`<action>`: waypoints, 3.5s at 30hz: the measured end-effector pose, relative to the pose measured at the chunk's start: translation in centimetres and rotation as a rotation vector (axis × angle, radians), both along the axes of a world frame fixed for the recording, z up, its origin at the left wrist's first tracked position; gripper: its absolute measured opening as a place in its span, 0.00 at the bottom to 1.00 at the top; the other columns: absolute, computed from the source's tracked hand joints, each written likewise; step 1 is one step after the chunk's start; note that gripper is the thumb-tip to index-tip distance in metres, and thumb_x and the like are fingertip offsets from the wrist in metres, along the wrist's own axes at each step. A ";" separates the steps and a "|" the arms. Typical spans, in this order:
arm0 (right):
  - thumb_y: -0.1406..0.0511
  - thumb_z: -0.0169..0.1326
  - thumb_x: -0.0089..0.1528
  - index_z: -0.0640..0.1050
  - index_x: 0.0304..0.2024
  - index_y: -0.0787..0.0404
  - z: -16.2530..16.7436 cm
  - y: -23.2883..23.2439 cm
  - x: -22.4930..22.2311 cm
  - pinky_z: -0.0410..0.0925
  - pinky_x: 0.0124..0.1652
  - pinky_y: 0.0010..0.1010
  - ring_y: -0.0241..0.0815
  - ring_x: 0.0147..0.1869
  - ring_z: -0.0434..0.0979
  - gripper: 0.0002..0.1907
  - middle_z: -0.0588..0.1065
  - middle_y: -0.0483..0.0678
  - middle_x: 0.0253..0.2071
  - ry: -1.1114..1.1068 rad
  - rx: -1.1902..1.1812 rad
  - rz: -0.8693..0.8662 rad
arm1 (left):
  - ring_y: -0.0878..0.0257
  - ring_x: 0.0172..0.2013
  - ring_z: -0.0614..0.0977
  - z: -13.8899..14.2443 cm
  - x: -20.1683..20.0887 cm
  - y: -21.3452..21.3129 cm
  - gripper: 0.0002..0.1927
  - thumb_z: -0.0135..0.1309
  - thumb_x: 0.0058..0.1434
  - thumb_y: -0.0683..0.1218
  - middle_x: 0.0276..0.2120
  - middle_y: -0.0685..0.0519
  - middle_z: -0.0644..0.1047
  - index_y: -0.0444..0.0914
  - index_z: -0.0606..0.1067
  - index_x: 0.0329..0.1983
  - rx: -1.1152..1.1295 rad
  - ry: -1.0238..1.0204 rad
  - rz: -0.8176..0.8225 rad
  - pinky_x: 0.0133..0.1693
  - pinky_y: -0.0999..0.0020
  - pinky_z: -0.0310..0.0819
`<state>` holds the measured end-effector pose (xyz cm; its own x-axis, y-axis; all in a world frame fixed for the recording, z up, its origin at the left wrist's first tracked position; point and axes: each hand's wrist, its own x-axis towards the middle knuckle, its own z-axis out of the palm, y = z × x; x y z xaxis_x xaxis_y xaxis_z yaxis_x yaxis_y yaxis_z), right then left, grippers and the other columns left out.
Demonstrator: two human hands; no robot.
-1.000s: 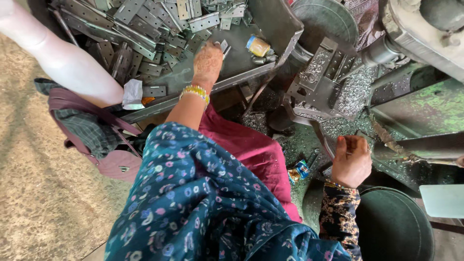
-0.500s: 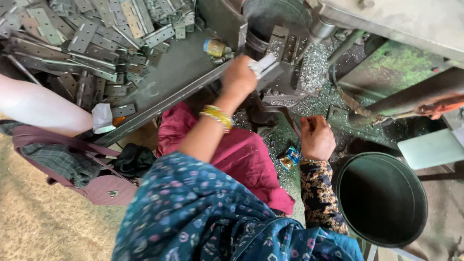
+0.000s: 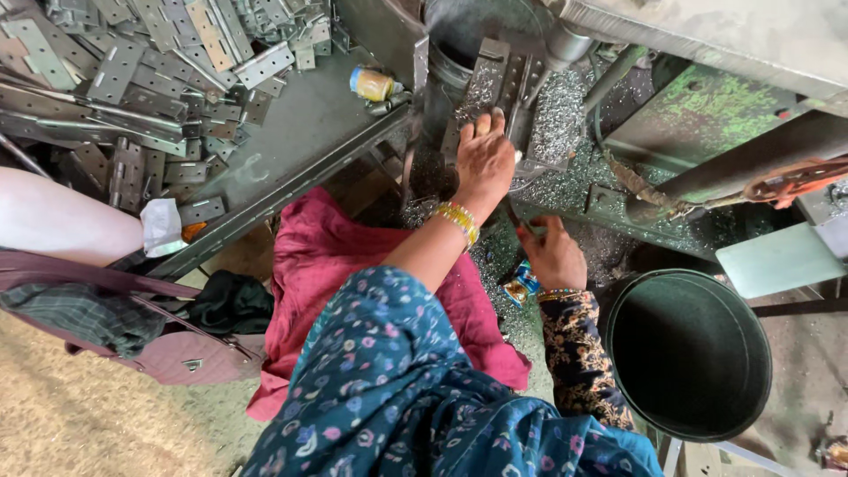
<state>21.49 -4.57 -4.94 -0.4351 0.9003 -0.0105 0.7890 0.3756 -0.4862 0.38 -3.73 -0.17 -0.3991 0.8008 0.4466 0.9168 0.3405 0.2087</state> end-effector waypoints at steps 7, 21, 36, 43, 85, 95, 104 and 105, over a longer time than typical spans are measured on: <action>0.46 0.55 0.62 0.77 0.45 0.62 -9.2 -1.7 0.8 0.70 0.41 0.55 0.66 0.42 0.80 0.26 0.79 0.64 0.36 -0.025 -0.143 -0.029 | 0.57 0.57 0.70 -1.0 0.0 1.6 0.14 0.55 0.57 0.49 0.64 0.47 0.72 0.36 0.85 0.34 0.079 -0.004 -0.011 0.53 0.58 0.61; 0.47 0.54 0.60 0.78 0.37 0.65 -8.7 -0.9 1.5 0.73 0.38 0.53 0.65 0.37 0.84 0.26 0.80 0.64 0.30 0.116 -0.368 -0.010 | 0.54 0.59 0.71 -2.3 -0.6 3.8 0.12 0.53 0.56 0.45 0.68 0.46 0.67 0.35 0.84 0.33 0.122 0.000 0.032 0.56 0.56 0.62; 0.48 0.58 0.62 0.78 0.39 0.64 -9.5 1.0 2.5 0.68 0.41 0.55 0.67 0.43 0.79 0.25 0.78 0.64 0.34 -0.071 -0.133 0.072 | 0.55 0.62 0.67 -1.8 -1.7 5.6 0.16 0.50 0.58 0.47 0.66 0.49 0.68 0.37 0.83 0.43 -0.029 0.024 0.090 0.56 0.58 0.59; 0.47 0.58 0.61 0.78 0.40 0.66 -11.9 -0.8 1.9 0.70 0.43 0.54 0.70 0.45 0.78 0.27 0.78 0.68 0.36 0.008 -0.176 -0.015 | 0.55 0.62 0.67 -1.6 -2.2 7.9 0.17 0.49 0.60 0.47 0.68 0.49 0.68 0.38 0.83 0.47 -0.008 0.009 0.137 0.57 0.59 0.60; 0.59 0.57 0.66 0.80 0.43 0.58 7.2 -1.9 -1.7 0.72 0.40 0.40 0.50 0.39 0.84 0.10 0.82 0.50 0.35 0.414 0.196 -0.124 | 0.56 0.46 0.79 0.1 2.4 3.5 0.12 0.51 0.68 0.43 0.54 0.42 0.74 0.34 0.81 0.31 -0.018 0.010 -0.056 0.45 0.60 0.75; 0.54 0.57 0.63 0.79 0.46 0.56 5.9 -0.4 -1.6 0.71 0.41 0.44 0.55 0.40 0.83 0.15 0.82 0.53 0.36 0.181 0.004 -0.038 | 0.52 0.58 0.71 -2.3 -1.3 -2.4 0.24 0.57 0.60 0.54 0.63 0.42 0.72 0.29 0.81 0.49 0.028 0.068 -0.151 0.53 0.56 0.63; 0.50 0.60 0.62 0.78 0.41 0.64 -8.9 -2.0 0.5 0.70 0.40 0.53 0.66 0.42 0.79 0.22 0.79 0.63 0.34 0.018 -0.091 -0.027 | 0.53 0.60 0.70 -2.7 0.0 1.4 0.19 0.53 0.61 0.50 0.59 0.36 0.75 0.30 0.81 0.44 0.116 0.256 -0.012 0.54 0.57 0.61; 0.50 0.60 0.62 0.79 0.40 0.64 -9.9 -1.8 0.9 0.70 0.40 0.52 0.64 0.41 0.81 0.22 0.80 0.63 0.34 0.048 -0.141 -0.011 | 0.53 0.59 0.70 -2.7 -0.2 1.1 0.19 0.53 0.63 0.49 0.60 0.37 0.74 0.29 0.81 0.45 0.162 0.186 -0.035 0.54 0.56 0.61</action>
